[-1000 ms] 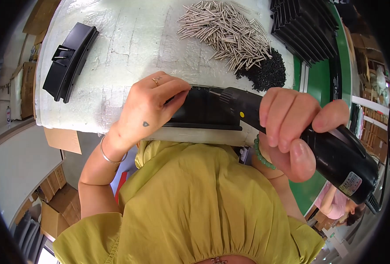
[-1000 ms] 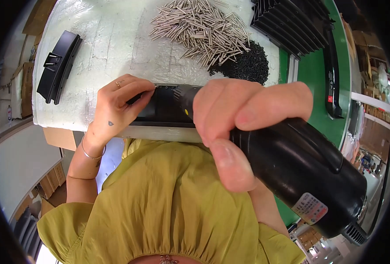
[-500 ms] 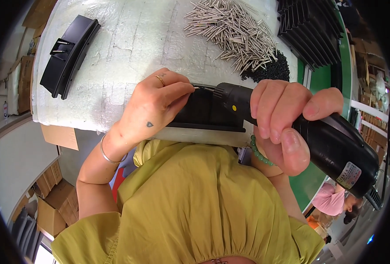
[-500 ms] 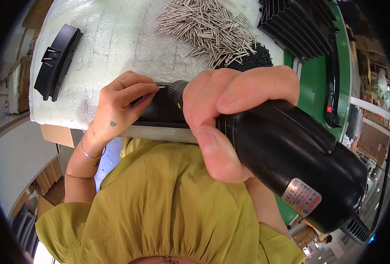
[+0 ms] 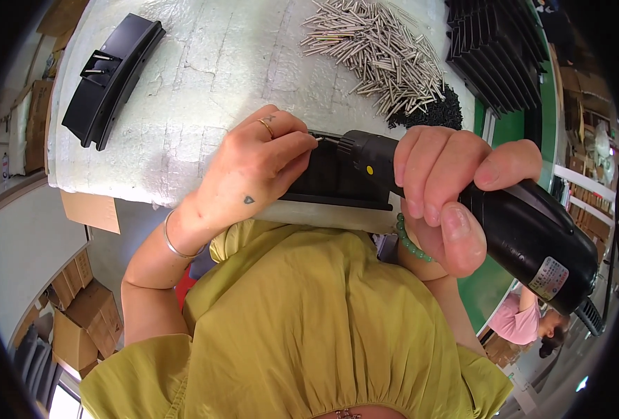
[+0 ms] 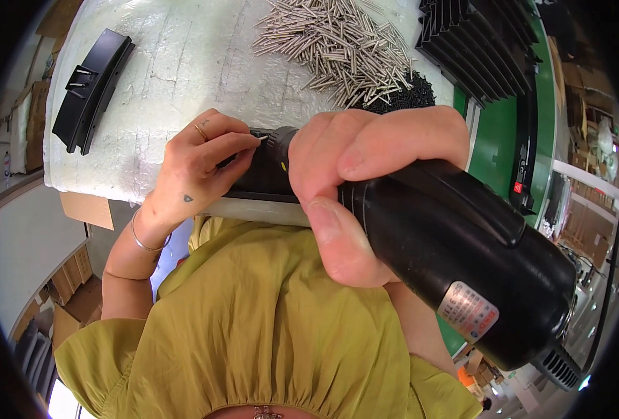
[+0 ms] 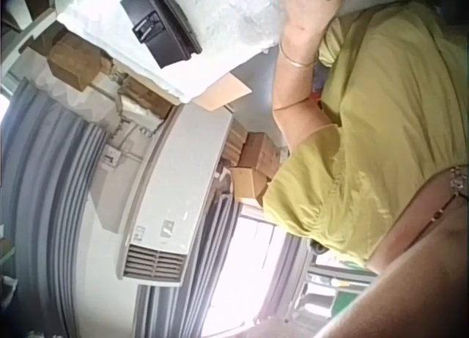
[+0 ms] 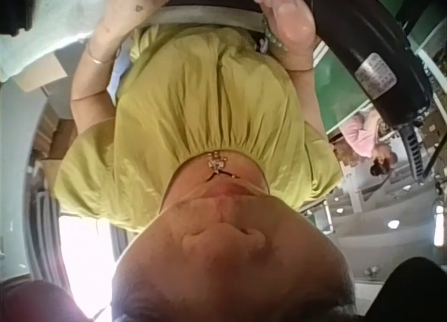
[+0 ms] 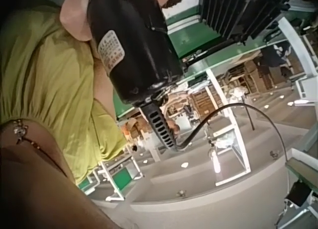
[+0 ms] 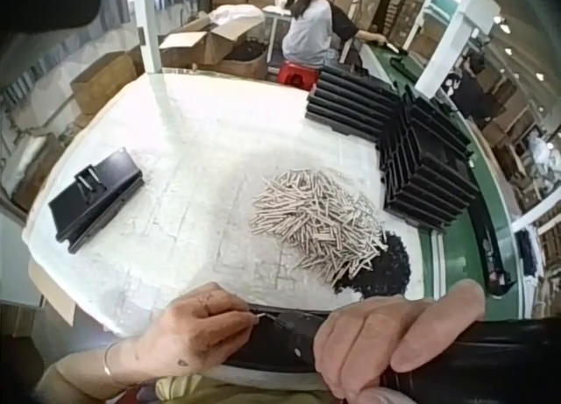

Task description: Assembling plastic housings by inserting small metal pins and using an electric screwdriver to secure components.

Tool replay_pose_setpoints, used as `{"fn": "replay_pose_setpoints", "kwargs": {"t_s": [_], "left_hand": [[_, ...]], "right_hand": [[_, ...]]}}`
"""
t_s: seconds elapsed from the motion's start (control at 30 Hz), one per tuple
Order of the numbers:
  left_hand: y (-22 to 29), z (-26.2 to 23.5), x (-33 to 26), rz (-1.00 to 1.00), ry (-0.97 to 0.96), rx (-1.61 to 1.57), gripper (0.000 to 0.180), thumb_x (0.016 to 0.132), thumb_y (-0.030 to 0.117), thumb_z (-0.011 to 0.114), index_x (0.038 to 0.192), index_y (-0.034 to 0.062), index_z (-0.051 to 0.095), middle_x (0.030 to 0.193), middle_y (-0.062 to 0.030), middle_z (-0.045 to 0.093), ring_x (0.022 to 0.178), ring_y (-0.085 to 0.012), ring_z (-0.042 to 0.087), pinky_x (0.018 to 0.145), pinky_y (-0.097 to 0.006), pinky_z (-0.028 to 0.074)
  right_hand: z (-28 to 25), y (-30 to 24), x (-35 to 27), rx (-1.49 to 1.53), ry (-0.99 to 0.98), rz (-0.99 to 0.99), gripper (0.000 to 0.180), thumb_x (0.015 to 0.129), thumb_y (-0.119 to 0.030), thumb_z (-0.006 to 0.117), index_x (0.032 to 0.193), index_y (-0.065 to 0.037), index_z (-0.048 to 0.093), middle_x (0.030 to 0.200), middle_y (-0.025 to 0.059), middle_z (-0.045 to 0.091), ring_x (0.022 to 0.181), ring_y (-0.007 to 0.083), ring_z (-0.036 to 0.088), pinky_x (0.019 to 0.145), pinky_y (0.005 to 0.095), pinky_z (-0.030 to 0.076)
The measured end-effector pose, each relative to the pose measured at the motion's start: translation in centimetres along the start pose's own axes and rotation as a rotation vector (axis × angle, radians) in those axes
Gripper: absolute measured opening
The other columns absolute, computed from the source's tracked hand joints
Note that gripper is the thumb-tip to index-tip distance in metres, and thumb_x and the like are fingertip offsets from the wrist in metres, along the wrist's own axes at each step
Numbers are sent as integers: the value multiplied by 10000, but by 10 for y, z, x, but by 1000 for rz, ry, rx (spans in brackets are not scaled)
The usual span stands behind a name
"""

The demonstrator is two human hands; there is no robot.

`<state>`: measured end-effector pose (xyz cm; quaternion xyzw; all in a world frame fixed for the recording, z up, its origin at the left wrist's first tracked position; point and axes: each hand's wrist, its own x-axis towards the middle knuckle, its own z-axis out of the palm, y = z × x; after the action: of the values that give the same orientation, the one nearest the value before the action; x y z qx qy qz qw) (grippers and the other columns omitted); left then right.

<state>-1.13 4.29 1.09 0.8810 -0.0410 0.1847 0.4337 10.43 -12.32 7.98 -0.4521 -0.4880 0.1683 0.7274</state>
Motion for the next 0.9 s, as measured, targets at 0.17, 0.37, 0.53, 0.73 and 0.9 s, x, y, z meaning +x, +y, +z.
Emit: {"fn": "replay_pose_setpoints", "kwargs": {"t_s": [0.17, 0.37, 0.53, 0.73, 0.9], "left_hand": [[-1, 1, -2, 13, 22, 8, 211, 679, -72, 716, 867, 11, 665, 834, -85, 630, 745, -249, 591, 630, -330, 494], [4, 8, -6, 6, -15, -43, 175, 694, -22, 685, 858, 20, 638, 843, -79, 593, 778, -274, 568, 670, -362, 498], [5, 10, -6, -6, -12, -57, 143, 713, -7, 672, 849, 19, 637, 818, -84, 576, 775, -278, 554, 673, -369, 492], [8, 6, -5, -13, -57, -52, 102, 730, 27, 679, 822, 28, 636, 767, -91, 533, 744, -280, 529, 655, -379, 474], [11, 3, -4, -25, -160, 90, 251, 685, 160, 782, 869, 44, 656, 801, -73, 547, 768, -272, 537, 678, -359, 475]], "right_hand": [[8, 1, 8, 34, -10, 53, 326, 787, -24, 564, 1036, -100, 368, 659, 25, 490, 523, 127, 449, 553, 304, 391], [16, -4, 17, -52, -42, 138, 330, 780, 19, 577, 1017, -76, 367, 678, 63, 501, 514, 134, 433, 506, 293, 395], [20, -3, 18, -113, -63, 157, 329, 785, 18, 596, 1012, -77, 376, 686, 69, 507, 514, 137, 434, 507, 294, 398], [31, -7, 15, -113, -3, 273, 321, 789, 14, 616, 997, -75, 389, 706, 77, 509, 526, 146, 441, 524, 297, 406], [7, 0, 12, 102, 100, 33, 319, 778, -5, 594, 1029, -85, 414, 694, 54, 489, 546, 148, 447, 547, 307, 403]]}}
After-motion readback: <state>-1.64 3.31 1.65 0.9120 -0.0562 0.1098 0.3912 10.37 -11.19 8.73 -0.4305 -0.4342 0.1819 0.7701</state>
